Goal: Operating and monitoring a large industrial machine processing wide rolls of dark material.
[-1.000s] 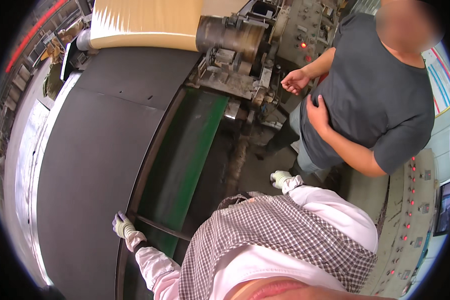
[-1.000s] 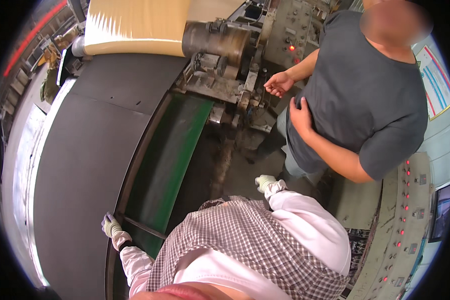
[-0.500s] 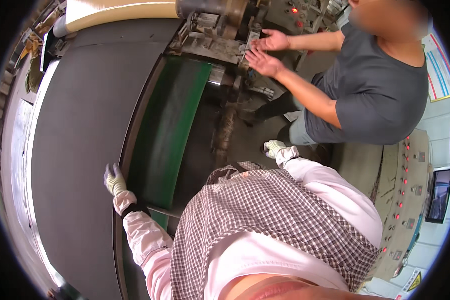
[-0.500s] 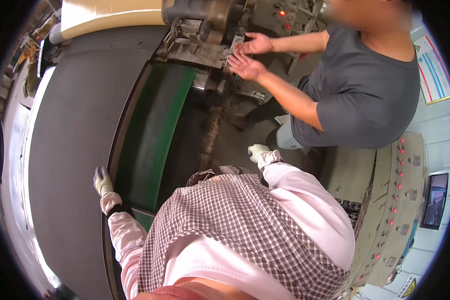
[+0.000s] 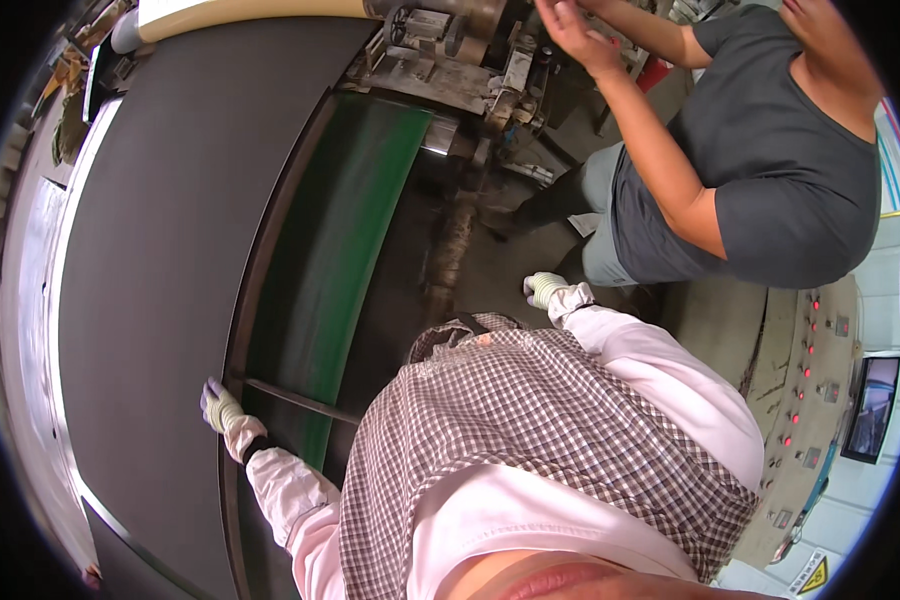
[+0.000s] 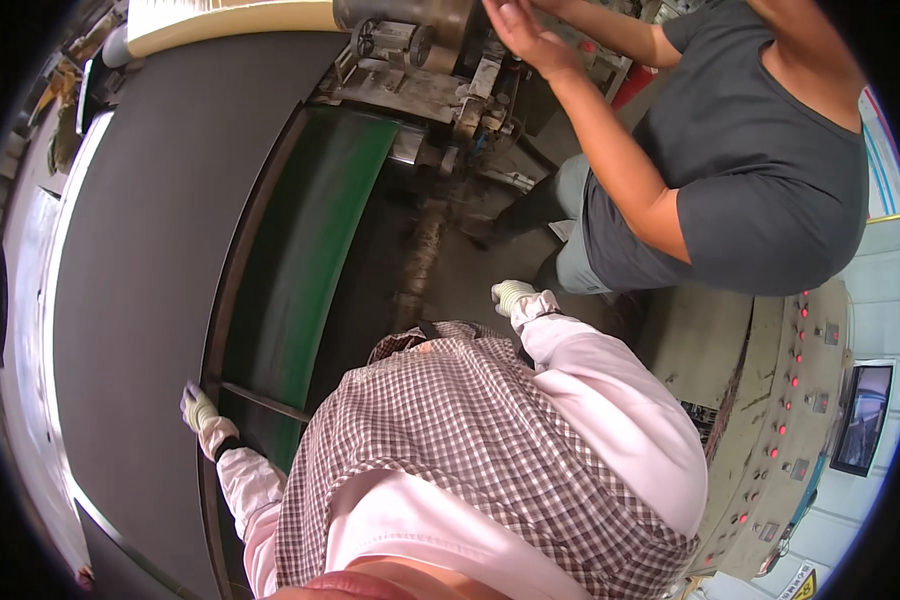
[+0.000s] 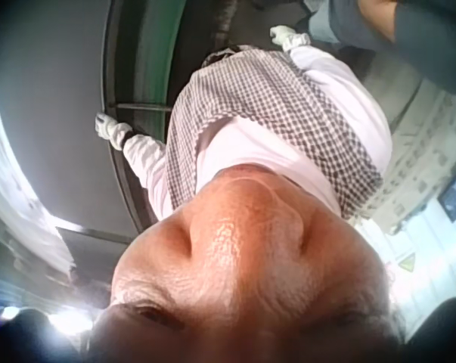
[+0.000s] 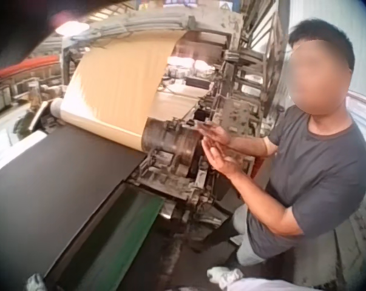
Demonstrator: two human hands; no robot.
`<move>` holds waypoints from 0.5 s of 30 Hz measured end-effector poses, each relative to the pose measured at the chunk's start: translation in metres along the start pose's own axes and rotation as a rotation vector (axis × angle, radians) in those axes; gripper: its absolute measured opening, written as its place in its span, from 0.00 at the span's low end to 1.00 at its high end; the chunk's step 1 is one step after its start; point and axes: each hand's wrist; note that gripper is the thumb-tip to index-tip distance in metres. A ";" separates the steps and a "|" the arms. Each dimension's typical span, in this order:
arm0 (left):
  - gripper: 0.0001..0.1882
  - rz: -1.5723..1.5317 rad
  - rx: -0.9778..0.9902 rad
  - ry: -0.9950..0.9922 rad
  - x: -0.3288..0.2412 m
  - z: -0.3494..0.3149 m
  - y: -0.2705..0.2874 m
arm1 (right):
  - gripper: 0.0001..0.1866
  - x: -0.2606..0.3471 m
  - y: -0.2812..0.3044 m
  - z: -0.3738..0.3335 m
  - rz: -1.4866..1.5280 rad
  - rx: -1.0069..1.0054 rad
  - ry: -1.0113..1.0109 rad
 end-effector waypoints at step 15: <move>0.33 0.151 -0.050 0.211 0.038 0.002 0.012 | 0.14 -0.006 0.002 -0.003 -0.016 -0.054 -0.001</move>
Point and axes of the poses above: each hand's wrist, its own z-axis towards the middle knuckle, its own y-axis out of the back of the hand, x = y × z, and after that the axes turned 7 degrees about -y, right-handed
